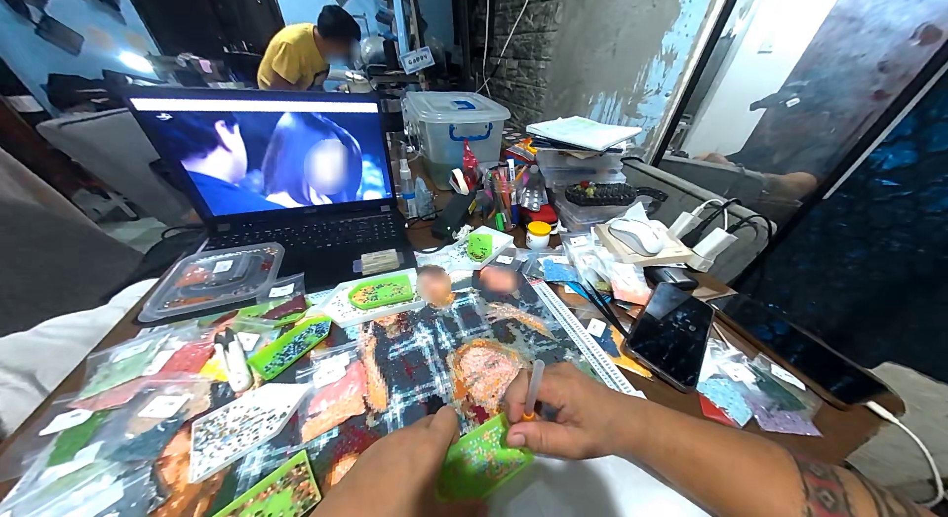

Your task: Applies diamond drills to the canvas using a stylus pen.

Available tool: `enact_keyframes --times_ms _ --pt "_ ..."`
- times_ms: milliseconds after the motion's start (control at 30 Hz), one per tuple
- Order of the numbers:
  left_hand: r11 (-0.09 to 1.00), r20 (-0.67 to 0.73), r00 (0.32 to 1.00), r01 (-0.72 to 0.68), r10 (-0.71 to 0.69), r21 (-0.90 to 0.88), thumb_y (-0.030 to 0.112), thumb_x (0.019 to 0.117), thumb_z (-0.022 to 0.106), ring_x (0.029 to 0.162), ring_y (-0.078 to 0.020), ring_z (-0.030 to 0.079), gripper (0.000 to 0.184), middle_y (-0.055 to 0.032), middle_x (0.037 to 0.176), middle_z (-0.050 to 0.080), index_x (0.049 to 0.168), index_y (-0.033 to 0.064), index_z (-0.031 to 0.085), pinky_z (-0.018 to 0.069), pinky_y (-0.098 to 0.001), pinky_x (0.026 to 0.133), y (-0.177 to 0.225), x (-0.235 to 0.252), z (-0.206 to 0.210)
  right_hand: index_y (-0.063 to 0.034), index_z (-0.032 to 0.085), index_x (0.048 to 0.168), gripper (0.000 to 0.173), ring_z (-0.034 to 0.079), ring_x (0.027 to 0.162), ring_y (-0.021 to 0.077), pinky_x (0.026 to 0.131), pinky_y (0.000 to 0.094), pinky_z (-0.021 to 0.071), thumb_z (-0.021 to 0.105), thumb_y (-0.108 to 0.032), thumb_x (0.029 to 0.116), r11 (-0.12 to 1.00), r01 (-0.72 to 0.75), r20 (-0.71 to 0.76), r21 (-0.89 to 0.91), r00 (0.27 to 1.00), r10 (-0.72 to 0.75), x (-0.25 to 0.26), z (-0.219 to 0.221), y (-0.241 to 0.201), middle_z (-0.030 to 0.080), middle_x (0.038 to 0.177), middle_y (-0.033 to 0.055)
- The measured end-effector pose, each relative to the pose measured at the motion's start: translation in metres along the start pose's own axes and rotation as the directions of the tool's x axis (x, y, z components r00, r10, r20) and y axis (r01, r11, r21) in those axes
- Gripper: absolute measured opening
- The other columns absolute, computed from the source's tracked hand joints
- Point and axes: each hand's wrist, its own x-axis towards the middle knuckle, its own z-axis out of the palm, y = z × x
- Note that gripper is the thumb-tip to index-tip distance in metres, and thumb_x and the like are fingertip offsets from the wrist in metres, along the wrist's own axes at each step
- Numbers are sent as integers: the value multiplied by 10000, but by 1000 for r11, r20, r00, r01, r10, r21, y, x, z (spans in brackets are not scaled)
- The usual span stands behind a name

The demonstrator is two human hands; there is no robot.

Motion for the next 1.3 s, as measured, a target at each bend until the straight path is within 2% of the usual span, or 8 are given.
enact_keyframes --times_ms 800,967,1133,1300 --pt "1000 10 1000 9 -9 0 397 899 782 941 -411 672 586 -234 1021 657 1227 -41 572 536 -580 827 2 0 -1 28 585 1000 249 542 670 17 616 143 442 598 -217 1042 994 -64 -20 87 998 66 0 -1 1 624 805 88" --pt "1000 19 1000 10 -11 7 386 906 777 944 -411 671 573 -232 1019 656 1230 -38 570 534 -580 829 2 0 -1 15 589 1005 243 575 722 -8 658 141 478 594 -225 1046 981 -116 -66 156 990 128 -1 -1 0 634 828 52" --pt "995 13 995 -98 98 -2 325 886 801 925 -413 675 508 -236 1030 658 1191 -27 599 540 -591 796 -6 -3 -1 -12 610 986 212 570 717 -36 665 145 487 598 -218 1036 960 -235 -178 154 949 260 0 -5 -1 637 824 -5" --pt "985 29 985 -170 172 -41 286 861 816 925 -389 663 489 -223 1062 642 1202 -8 625 542 -580 789 -14 -3 -1 -23 613 985 199 551 700 -48 655 139 474 602 -216 1029 945 -295 -177 138 932 317 0 -5 2 622 803 -28"
